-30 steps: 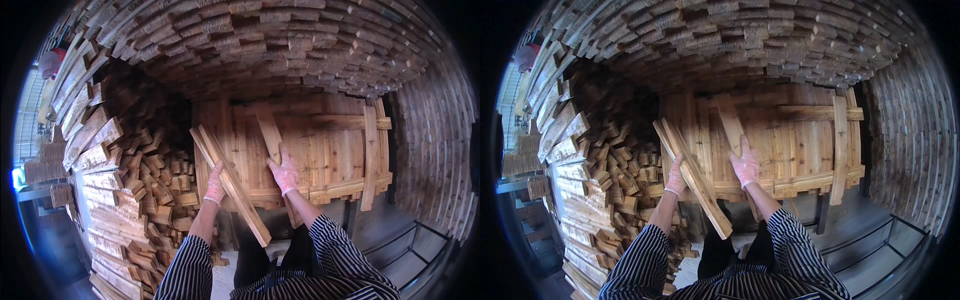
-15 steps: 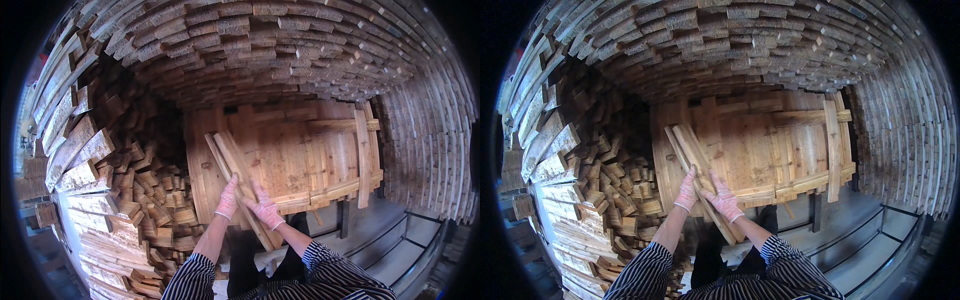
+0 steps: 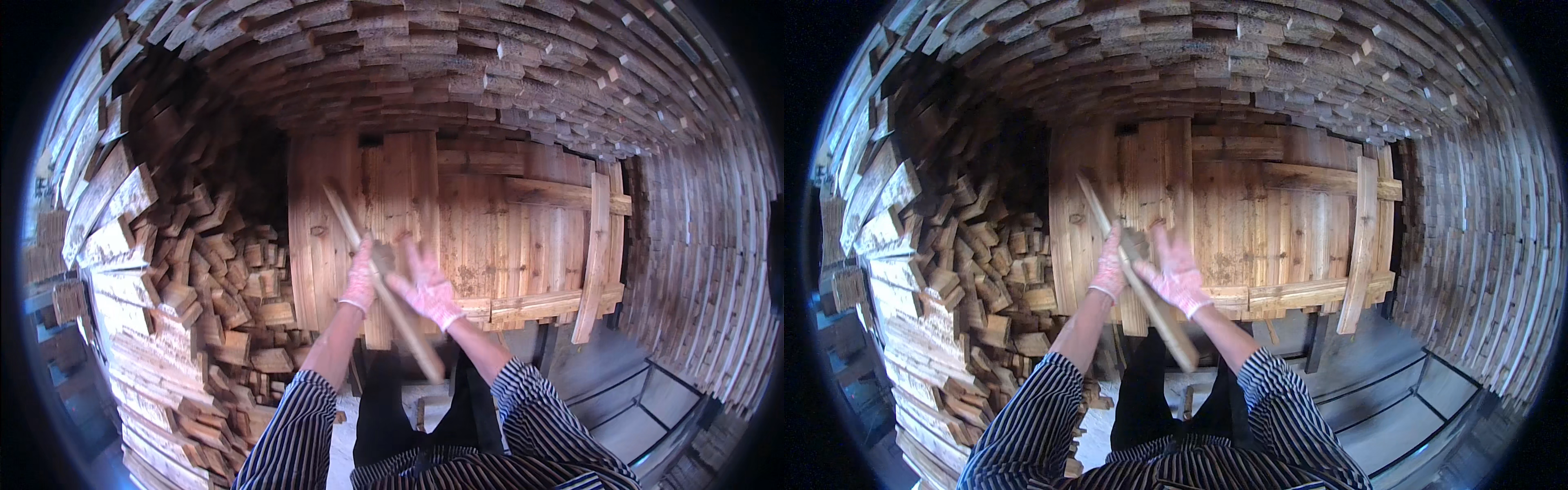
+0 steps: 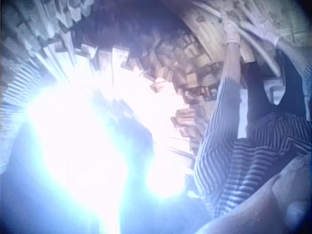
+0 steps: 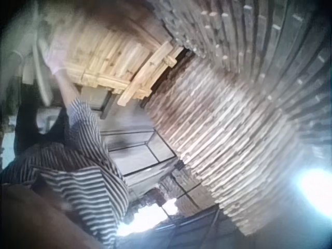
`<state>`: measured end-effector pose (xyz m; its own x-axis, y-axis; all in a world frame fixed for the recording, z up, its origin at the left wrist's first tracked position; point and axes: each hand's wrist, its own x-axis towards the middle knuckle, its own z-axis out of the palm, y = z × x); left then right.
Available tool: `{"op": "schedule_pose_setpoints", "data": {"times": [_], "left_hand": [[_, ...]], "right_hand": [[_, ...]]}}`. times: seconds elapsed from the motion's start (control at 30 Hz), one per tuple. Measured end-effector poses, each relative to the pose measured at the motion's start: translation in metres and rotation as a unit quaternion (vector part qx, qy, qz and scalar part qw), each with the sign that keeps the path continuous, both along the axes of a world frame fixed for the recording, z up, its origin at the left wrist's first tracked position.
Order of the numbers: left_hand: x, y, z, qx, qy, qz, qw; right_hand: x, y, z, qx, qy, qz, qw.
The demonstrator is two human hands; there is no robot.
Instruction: The person repeatedly picks up wooden planks from a large pile and stacks them onto a growing stack. The person wears pink gloves and handles the planks by hand, arranging them in layers.
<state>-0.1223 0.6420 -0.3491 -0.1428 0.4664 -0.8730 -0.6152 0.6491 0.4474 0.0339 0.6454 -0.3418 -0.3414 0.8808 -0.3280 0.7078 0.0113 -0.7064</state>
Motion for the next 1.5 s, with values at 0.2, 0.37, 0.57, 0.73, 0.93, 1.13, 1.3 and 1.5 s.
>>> {"op": "schedule_pose_setpoints", "data": {"times": [0.2,0.37,0.57,0.73,0.93,1.13,1.3,1.5], "left_hand": [[0.056,-0.117,-0.024,0.049,0.07,-0.116,0.99],[0.065,-0.251,-0.047,-0.132,0.051,-0.004,0.99],[0.029,-0.196,-0.068,-0.096,-0.21,0.212,0.95],[0.023,-0.142,-0.037,-0.179,-0.291,0.195,0.92],[-0.066,-0.149,-0.012,-0.109,0.041,-0.281,0.953],[-0.175,-0.052,-0.044,0.023,0.472,-0.21,0.856],[-0.17,0.006,-0.066,0.016,0.345,-0.268,0.899],[-0.207,0.0,-0.095,-0.097,0.365,-0.235,0.896]], "right_hand": [[0.064,-0.034,0.025,-0.104,0.134,-0.162,0.972],[0.09,0.013,-0.046,0.018,-0.056,-0.215,0.975],[0.039,0.045,-0.073,0.029,-0.079,-0.162,0.983],[0.082,0.059,-0.077,0.014,-0.117,-0.09,0.989],[0.278,0.096,-0.054,0.243,-0.439,-0.258,0.826],[0.412,0.081,-0.047,-0.011,-0.321,-0.346,0.882],[0.361,0.058,-0.042,0.1,-0.346,-0.304,0.882],[0.159,0.088,-0.06,0.025,-0.216,-0.175,0.96]]}}
